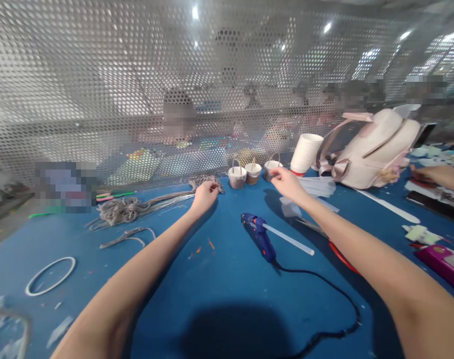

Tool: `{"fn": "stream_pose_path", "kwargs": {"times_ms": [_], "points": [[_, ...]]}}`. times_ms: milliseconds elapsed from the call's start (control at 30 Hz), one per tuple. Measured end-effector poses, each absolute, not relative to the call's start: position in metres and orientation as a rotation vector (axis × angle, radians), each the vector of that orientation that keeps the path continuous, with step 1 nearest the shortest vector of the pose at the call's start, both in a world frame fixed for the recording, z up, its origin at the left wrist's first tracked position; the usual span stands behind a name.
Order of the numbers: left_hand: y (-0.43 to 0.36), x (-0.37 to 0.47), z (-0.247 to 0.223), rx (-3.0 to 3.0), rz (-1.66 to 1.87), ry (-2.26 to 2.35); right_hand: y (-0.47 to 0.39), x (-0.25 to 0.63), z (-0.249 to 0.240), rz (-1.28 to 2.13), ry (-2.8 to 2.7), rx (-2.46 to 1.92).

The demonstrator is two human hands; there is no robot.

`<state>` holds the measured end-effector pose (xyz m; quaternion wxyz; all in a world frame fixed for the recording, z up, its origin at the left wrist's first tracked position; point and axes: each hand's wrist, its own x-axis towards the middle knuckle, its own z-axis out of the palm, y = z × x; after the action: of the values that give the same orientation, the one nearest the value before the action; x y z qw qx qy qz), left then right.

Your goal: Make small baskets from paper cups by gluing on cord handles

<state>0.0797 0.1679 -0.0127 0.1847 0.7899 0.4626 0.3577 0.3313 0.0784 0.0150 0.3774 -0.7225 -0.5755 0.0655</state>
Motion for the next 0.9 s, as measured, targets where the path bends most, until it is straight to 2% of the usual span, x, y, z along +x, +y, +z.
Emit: {"fn": "stream_pose_path", "kwargs": {"times_ms": [200,500,600,767,833,900], "points": [[0.173,0.119,-0.013,2.352,1.038,1.193,0.114,0.345,0.009,-0.056,-1.368,-2.027],[0.177,0.150,-0.020,2.494,0.975,1.150,0.129,0.352,0.001,-0.127,-1.565,-2.085],[0.181,0.148,-0.021,2.505,0.967,1.164,0.119,0.356,0.019,-0.234,-1.575,-2.059],[0.178,0.145,-0.019,2.493,1.002,1.165,0.108,0.386,0.076,-0.490,-1.473,-2.004],[0.173,0.143,-0.018,2.480,1.021,1.172,0.112,0.403,0.094,-0.619,-1.278,-2.100],[0.166,0.139,-0.019,2.470,1.031,1.178,0.120,0.417,0.102,-0.579,-1.138,-2.299]]}}
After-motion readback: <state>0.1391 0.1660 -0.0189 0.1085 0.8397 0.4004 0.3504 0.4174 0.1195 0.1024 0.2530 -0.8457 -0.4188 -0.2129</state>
